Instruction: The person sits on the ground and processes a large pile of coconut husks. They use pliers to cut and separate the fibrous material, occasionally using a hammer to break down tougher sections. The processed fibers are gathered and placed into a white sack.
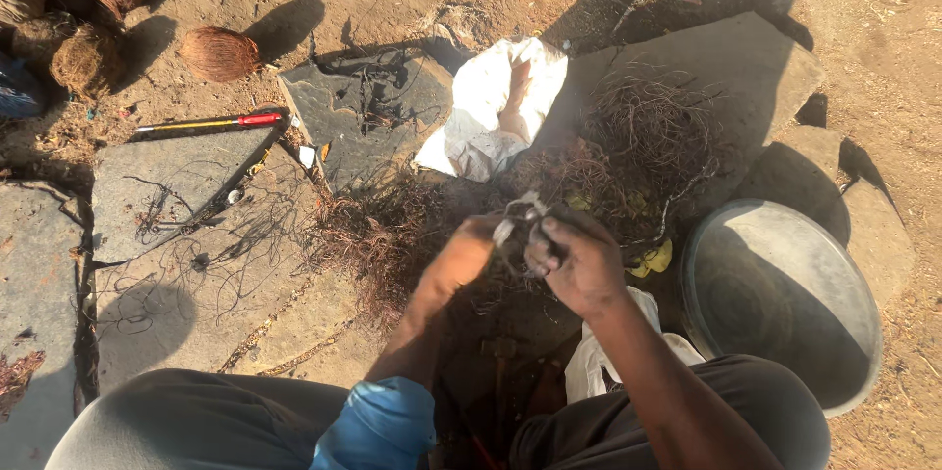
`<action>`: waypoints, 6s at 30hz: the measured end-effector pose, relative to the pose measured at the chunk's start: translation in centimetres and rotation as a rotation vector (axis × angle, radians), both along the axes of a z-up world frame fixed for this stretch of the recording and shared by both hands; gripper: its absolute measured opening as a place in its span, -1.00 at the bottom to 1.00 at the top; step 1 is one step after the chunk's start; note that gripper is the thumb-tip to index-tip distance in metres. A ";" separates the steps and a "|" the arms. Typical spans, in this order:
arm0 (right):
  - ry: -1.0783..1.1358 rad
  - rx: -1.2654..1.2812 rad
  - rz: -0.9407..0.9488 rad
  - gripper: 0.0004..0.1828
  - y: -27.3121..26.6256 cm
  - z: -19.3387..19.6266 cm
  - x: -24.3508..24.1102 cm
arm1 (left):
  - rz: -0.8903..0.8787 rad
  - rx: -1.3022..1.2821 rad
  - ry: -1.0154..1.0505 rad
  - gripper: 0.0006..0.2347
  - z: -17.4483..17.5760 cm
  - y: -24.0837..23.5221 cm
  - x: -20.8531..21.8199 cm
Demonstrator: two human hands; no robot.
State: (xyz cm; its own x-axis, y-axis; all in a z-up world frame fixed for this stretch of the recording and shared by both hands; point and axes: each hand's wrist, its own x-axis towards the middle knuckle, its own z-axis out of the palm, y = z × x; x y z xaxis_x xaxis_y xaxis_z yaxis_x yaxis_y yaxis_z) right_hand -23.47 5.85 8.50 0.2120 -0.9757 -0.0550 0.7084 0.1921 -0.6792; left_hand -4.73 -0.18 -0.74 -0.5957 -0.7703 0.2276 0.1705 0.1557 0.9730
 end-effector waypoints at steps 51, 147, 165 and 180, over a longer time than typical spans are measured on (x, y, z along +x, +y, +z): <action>0.985 0.022 -0.326 -0.59 -1.4 0.4 -5.0 | 0.799 -0.261 -0.717 -0.67 0.0 -14.4 11.5; 2.004 -0.048 1.353 -0.64 -0.1 -21.9 -3.8 | 0.593 -0.039 -0.670 -0.83 -12.5 -3.1 -2.2; 2.180 0.141 1.336 -0.56 1.0 -17.1 -4.9 | 1.289 0.176 0.445 -0.93 8.6 -4.6 14.6; 0.981 -0.565 -0.197 0.12 -4.5 -2.7 2.4 | 0.475 0.271 0.274 -0.92 19.8 -0.4 4.3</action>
